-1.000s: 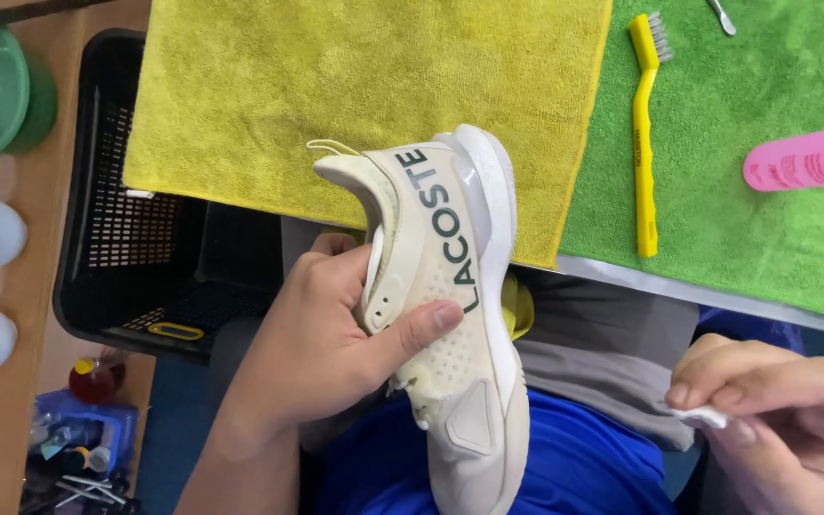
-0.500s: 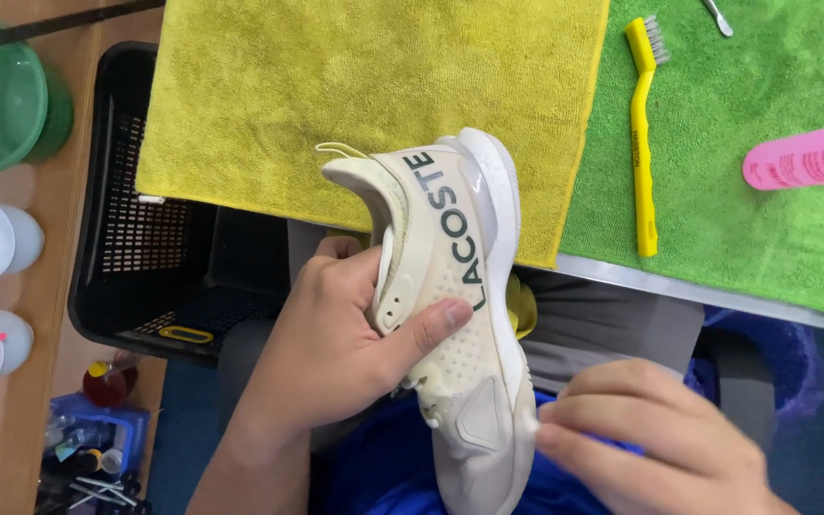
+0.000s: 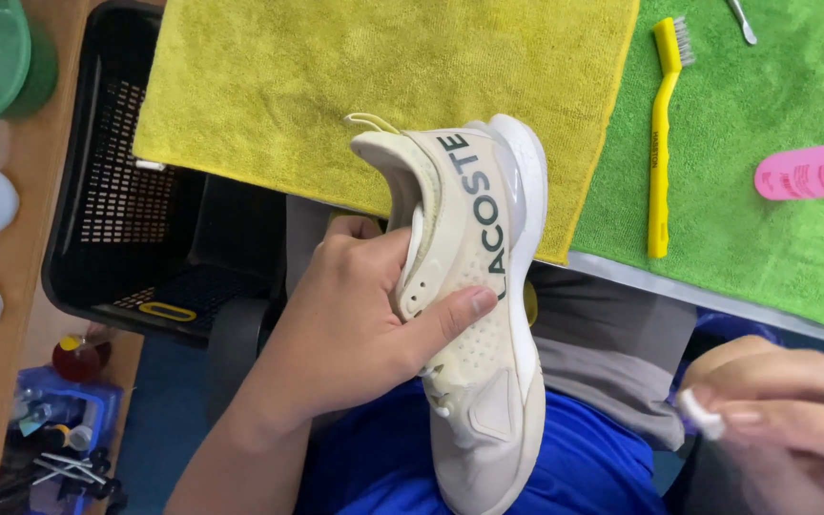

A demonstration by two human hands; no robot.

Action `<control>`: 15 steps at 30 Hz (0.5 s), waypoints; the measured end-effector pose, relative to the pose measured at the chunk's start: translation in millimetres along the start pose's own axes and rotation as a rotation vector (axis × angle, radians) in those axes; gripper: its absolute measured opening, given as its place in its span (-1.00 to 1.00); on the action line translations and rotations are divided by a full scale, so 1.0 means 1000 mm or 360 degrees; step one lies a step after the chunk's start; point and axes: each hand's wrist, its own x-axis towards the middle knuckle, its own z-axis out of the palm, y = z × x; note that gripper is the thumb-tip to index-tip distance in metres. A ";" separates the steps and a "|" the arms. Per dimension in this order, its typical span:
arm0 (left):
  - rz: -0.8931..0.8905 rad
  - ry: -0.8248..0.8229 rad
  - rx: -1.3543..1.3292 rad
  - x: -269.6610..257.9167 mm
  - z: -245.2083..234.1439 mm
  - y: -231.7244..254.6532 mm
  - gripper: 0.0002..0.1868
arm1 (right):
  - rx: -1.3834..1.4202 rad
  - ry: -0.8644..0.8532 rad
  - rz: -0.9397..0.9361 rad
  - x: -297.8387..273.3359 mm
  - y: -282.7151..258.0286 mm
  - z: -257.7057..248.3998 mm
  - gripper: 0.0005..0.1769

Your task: Cleaning the white sole of a sneaker using a cleaning solution and a cloth.

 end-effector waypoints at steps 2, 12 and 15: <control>0.0005 0.0005 -0.0013 -0.001 0.000 0.000 -0.59 | 0.0031 0.0091 0.0076 -0.018 0.015 -0.007 -0.85; -0.0055 0.0010 0.0019 -0.004 0.000 -0.002 -0.62 | -0.0248 0.0377 0.0391 -0.041 0.015 -0.018 -0.66; -0.0090 0.0015 0.0010 -0.003 0.000 -0.002 -0.66 | -0.0675 0.0489 0.0284 -0.088 0.087 -0.073 -0.81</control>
